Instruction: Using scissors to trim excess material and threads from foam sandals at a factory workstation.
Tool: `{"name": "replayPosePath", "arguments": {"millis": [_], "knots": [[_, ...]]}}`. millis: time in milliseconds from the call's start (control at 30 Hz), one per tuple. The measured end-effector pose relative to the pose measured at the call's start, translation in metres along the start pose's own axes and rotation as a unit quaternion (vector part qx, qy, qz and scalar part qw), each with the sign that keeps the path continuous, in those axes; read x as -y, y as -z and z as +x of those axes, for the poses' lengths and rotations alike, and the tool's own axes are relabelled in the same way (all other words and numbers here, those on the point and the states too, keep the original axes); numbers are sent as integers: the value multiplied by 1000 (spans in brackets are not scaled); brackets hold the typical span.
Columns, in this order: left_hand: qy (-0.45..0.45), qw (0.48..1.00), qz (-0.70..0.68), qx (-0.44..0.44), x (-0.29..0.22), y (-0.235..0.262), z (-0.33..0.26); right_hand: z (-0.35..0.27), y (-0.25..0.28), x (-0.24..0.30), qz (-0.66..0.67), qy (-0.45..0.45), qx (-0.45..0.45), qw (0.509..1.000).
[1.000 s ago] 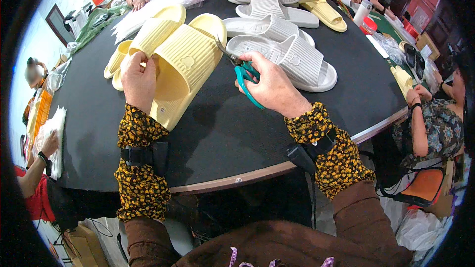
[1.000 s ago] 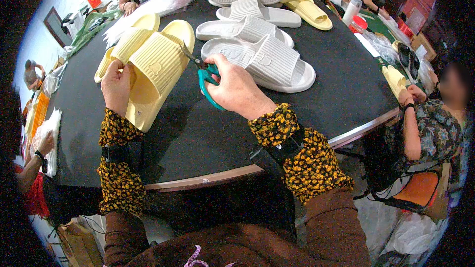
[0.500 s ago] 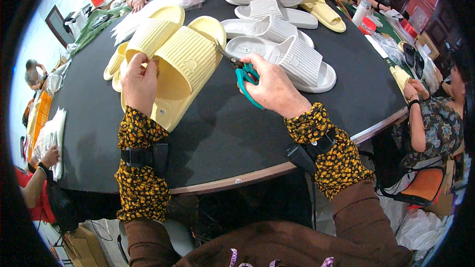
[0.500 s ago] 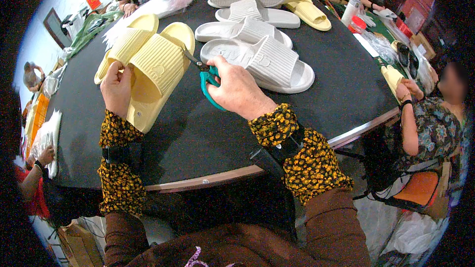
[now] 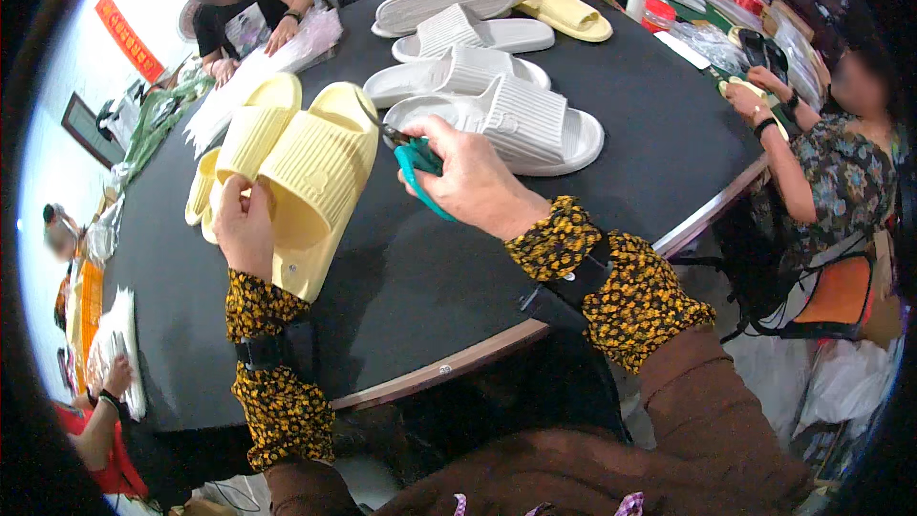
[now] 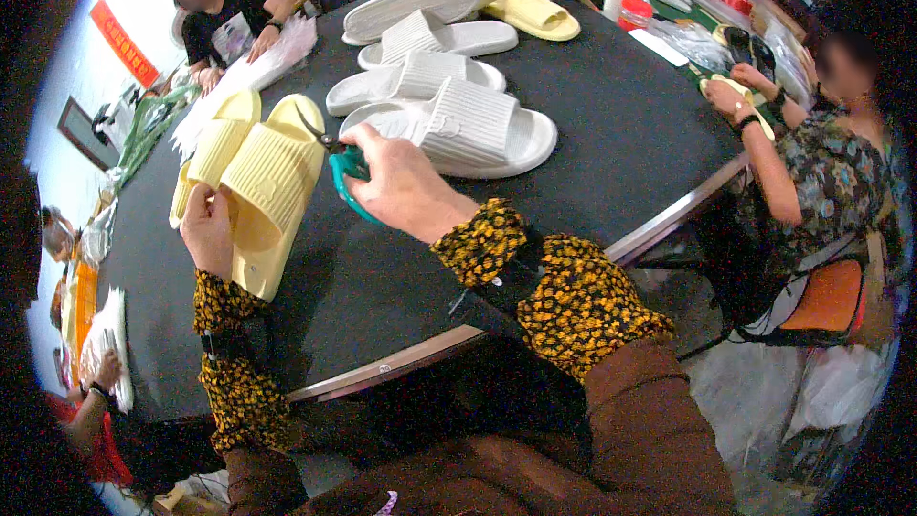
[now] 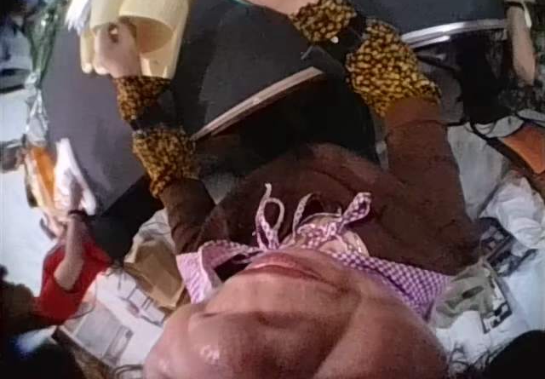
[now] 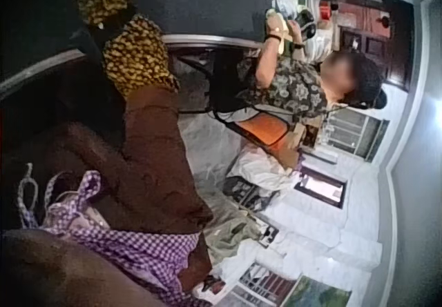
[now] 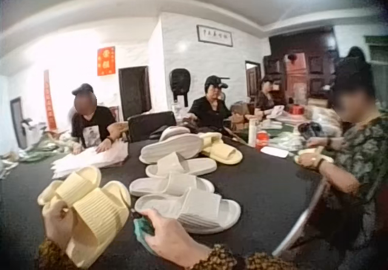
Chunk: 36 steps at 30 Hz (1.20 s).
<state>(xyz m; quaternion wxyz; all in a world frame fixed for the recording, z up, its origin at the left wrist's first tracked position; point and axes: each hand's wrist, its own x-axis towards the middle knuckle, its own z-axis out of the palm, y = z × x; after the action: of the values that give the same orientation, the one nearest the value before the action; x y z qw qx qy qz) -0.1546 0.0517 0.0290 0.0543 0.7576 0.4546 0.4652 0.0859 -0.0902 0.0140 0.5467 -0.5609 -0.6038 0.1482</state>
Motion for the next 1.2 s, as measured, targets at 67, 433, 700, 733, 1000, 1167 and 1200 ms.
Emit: {"name": "replayPosePath", "arguments": {"millis": [67,433,700,733,1000,1167,1200], "knots": [[4,999,-47,14,-1,-7,-1,-2,4,-1,12,24,-19,999],[-33,995,13,89,-56,-30,14,-6,1,21,293,32,-64,953],[14,920,-281,273,-154,-123,78,-5,21,22,420,23,-157,894],[-13,918,-295,264,-168,-134,74,-5,24,21,400,20,-182,898],[-65,962,-198,178,-111,-118,57,-7,13,27,432,1,-149,890],[1,999,-19,27,1,-57,68,-10,8,28,401,-41,-104,909],[16,999,29,-10,49,-29,72,-12,0,35,414,-38,-93,904]]}}
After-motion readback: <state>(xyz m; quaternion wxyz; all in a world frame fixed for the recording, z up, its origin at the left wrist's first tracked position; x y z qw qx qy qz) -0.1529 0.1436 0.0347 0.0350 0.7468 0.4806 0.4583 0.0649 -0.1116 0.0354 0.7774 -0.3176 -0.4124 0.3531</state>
